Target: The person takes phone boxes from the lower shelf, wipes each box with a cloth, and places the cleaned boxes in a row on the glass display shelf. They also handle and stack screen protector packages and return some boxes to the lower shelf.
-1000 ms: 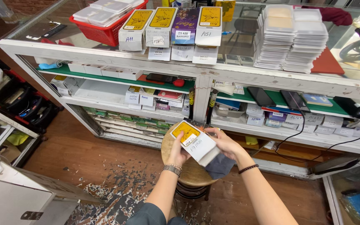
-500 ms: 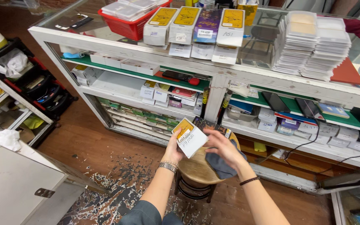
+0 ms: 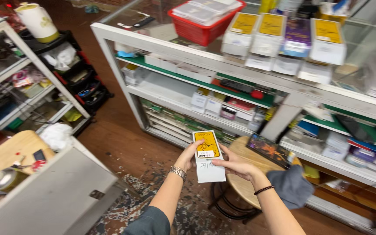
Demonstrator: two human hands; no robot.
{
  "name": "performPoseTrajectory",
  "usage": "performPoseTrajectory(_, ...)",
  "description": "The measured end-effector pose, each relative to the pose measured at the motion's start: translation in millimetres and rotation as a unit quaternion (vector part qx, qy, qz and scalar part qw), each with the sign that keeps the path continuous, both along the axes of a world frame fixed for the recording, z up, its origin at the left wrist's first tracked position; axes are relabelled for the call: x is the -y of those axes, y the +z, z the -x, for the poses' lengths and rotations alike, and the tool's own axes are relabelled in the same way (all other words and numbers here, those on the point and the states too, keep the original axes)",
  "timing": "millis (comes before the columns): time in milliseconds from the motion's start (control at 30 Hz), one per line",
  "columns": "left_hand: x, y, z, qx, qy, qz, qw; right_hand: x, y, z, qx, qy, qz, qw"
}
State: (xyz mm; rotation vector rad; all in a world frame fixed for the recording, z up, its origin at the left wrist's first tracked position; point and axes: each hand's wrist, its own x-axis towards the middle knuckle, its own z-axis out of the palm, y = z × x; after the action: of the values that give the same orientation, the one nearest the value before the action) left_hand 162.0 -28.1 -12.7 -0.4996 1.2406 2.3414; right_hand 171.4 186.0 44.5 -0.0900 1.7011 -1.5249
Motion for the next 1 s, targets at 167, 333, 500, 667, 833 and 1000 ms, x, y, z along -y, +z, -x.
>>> performPoseTrajectory(167,91.4,2.0,3.9,-0.127,0.092,0.008,0.988,104.6,-13.2,27.5,0.01,-0.079,0.071,0.994)
performPoseTrajectory(333,159.0,5.4,0.6,-0.182,0.047,0.147,0.971,172.0,-28.1,46.2,0.059,-0.174,0.115,0.976)
performPoseTrajectory(500,206.9,-4.9,25.2,-0.216,0.081,0.154,0.961,205.8,-42.1,70.9,0.134,-0.16,0.157,0.965)
performPoseTrajectory(667,230.2,-27.4,72.5,-0.235,0.106,0.136,0.957,232.1,-63.5,127.5,0.189,-0.13,0.156,0.961)
performPoseTrajectory(833,253.2,-31.8,128.9,-0.228,0.194,0.3,0.906,277.4,-94.0,201.3,0.175,-0.155,0.154,0.96)
performPoseTrajectory(1000,265.4,-33.8,176.1,-0.129,0.213,0.628,0.738,335.8,-117.1,271.3,0.158,-0.261,0.106,0.946)
